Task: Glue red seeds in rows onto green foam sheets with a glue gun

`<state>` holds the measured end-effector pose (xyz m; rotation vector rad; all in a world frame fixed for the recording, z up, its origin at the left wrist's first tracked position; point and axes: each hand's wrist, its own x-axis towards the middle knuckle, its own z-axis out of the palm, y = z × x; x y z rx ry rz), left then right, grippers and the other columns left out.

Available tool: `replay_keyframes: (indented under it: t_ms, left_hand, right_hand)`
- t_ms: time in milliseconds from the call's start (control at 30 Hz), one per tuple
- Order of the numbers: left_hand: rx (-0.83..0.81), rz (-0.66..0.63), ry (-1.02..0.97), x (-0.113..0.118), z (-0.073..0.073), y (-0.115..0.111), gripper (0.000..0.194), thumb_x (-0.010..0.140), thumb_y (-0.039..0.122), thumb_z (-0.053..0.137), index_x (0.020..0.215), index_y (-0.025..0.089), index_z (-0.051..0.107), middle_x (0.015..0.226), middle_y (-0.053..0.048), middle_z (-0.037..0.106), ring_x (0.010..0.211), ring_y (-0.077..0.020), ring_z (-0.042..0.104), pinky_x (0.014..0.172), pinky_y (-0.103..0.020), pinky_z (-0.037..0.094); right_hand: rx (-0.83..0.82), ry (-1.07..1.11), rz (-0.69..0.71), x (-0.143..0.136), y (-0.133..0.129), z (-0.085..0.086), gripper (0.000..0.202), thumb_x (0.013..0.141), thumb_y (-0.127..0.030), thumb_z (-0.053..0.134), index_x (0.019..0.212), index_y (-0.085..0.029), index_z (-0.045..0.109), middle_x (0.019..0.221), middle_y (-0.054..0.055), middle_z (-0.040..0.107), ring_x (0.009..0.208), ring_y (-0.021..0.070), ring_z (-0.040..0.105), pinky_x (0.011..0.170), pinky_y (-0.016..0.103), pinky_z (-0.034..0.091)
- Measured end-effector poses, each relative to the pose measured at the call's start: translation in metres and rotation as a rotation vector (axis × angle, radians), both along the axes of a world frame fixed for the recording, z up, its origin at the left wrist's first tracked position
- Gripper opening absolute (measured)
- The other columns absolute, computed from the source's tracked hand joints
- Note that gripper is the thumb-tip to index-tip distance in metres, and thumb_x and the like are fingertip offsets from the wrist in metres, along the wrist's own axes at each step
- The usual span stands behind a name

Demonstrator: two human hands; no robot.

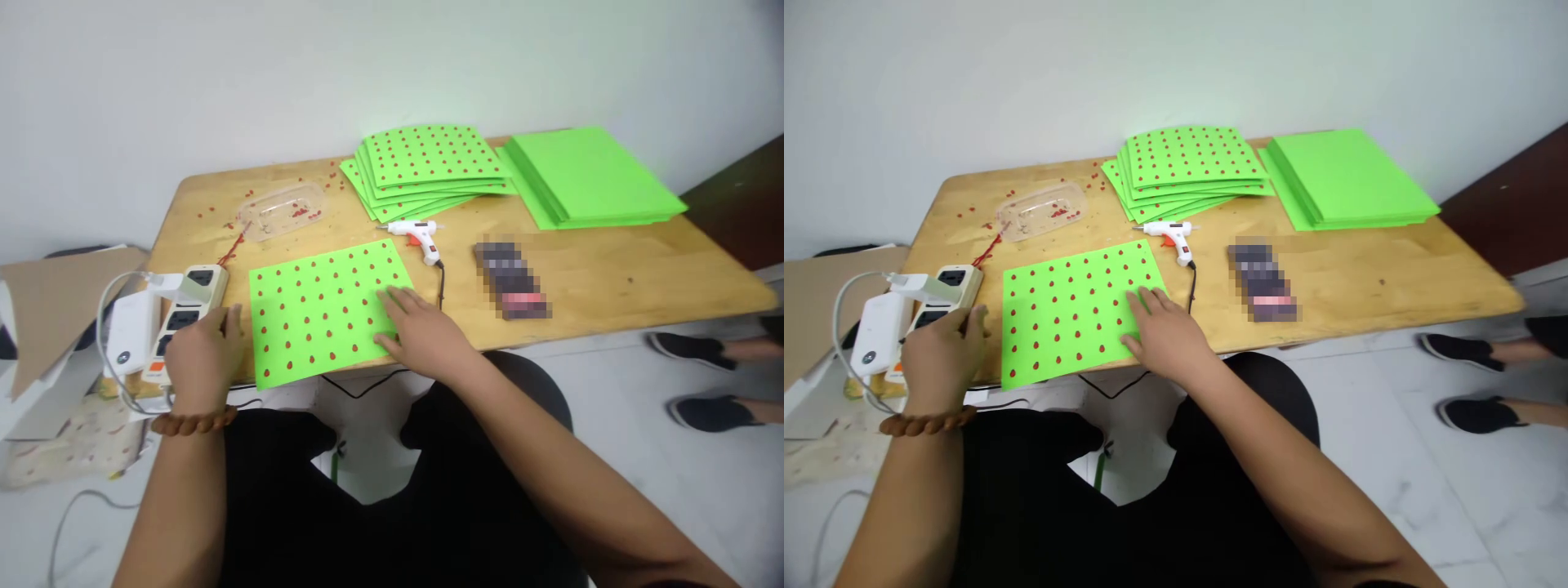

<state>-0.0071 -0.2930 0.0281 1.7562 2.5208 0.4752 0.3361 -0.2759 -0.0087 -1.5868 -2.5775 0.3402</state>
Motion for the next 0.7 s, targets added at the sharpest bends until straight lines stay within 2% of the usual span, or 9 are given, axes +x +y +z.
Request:
replay_keyframes:
  t_ms: [67,133,200,267,300,400,533,633,700]
  left_hand:
    - [0.016,-0.144,0.05,0.006,-0.003,-0.01,0.053,0.11,0.046,0.046,0.149,0.019,0.072,0.11,-0.019,0.081,0.104,-0.0425,0.077,0.094,-0.06,0.061]
    - [0.042,-0.416,0.079,0.014,-0.013,-0.028,0.063,0.112,0.047,0.047,0.168,0.019,0.054,0.147,-0.023,0.073,0.133,-0.0438,0.071,0.109,-0.06,0.058]
    - [0.024,-0.674,0.122,0.019,-0.027,-0.049,0.07,0.111,0.052,0.053,0.173,0.019,0.048,0.17,-0.021,0.056,0.158,-0.0449,0.053,0.124,-0.063,0.048]
    - [-0.029,-0.789,0.195,0.019,-0.041,-0.067,0.066,0.111,0.047,0.057,0.172,0.021,0.051,0.177,-0.017,0.049,0.166,-0.0457,0.043,0.129,-0.066,0.043]
    - [-0.05,-0.809,0.223,0.017,-0.046,-0.075,0.061,0.112,0.041,0.056,0.17,0.022,0.054,0.177,-0.015,0.049,0.166,-0.0449,0.043,0.129,-0.066,0.043]
    - [-0.063,-0.806,0.233,0.005,-0.053,-0.087,0.052,0.114,0.022,0.046,0.163,0.024,0.064,0.168,-0.011,0.06,0.157,-0.0374,0.058,0.124,-0.059,0.051]
    - [-0.033,-0.771,0.16,-0.008,-0.05,-0.087,0.051,0.112,0.018,0.044,0.152,0.029,0.073,0.156,-0.007,0.071,0.147,-0.0317,0.068,0.122,-0.054,0.056]
    - [-0.052,-0.725,0.133,-0.009,-0.03,-0.078,0.055,0.108,0.016,0.042,0.151,0.029,0.075,0.153,-0.007,0.073,0.14,-0.0312,0.073,0.116,-0.051,0.062]
    - [-0.043,-0.703,0.134,-0.008,0.0,-0.069,0.054,0.108,0.021,0.045,0.153,0.031,0.073,0.15,-0.006,0.076,0.132,-0.0327,0.078,0.106,-0.052,0.067]
  right_hand:
    - [-0.016,-0.035,0.025,-0.002,-0.019,-0.002,0.089,0.108,-0.063,0.063,0.182,-0.02,0.035,0.186,0.022,0.03,0.171,0.0495,0.03,0.134,0.066,0.039]
    - [-0.022,-0.061,0.04,-0.004,-0.039,-0.007,0.095,0.104,-0.068,0.068,0.183,-0.027,0.033,0.188,0.02,0.021,0.172,0.0495,0.025,0.134,0.069,0.037]
    - [0.012,-0.094,0.014,-0.006,-0.056,-0.014,0.096,0.103,-0.06,0.074,0.183,-0.025,0.033,0.188,0.02,0.02,0.173,0.0472,0.024,0.136,0.068,0.033]
    - [0.066,-0.093,-0.027,-0.007,-0.066,-0.019,0.089,0.105,-0.046,0.074,0.182,-0.023,0.036,0.187,0.017,0.026,0.173,0.0443,0.029,0.136,0.065,0.034]
    - [0.089,-0.076,-0.048,-0.008,-0.069,-0.021,0.085,0.106,-0.04,0.071,0.181,-0.022,0.037,0.186,0.016,0.031,0.171,0.0428,0.034,0.135,0.064,0.037]
    - [0.126,0.007,-0.087,-0.006,-0.07,-0.021,0.074,0.106,-0.026,0.063,0.178,-0.024,0.043,0.176,0.012,0.053,0.158,0.0387,0.053,0.123,0.058,0.047]
    - [0.129,0.063,-0.052,0.001,-0.064,-0.016,0.067,0.101,-0.02,0.063,0.168,-0.024,0.058,0.16,0.012,0.069,0.139,0.0356,0.066,0.111,0.053,0.051]
    - [0.108,0.036,0.008,0.005,-0.051,0.002,0.055,0.103,-0.019,0.062,0.157,-0.023,0.07,0.148,0.011,0.077,0.131,0.0344,0.07,0.105,0.051,0.054]
    - [0.089,0.02,0.071,0.007,-0.039,0.025,0.046,0.103,-0.017,0.06,0.144,-0.025,0.078,0.141,0.008,0.081,0.123,0.0317,0.074,0.102,0.048,0.056]
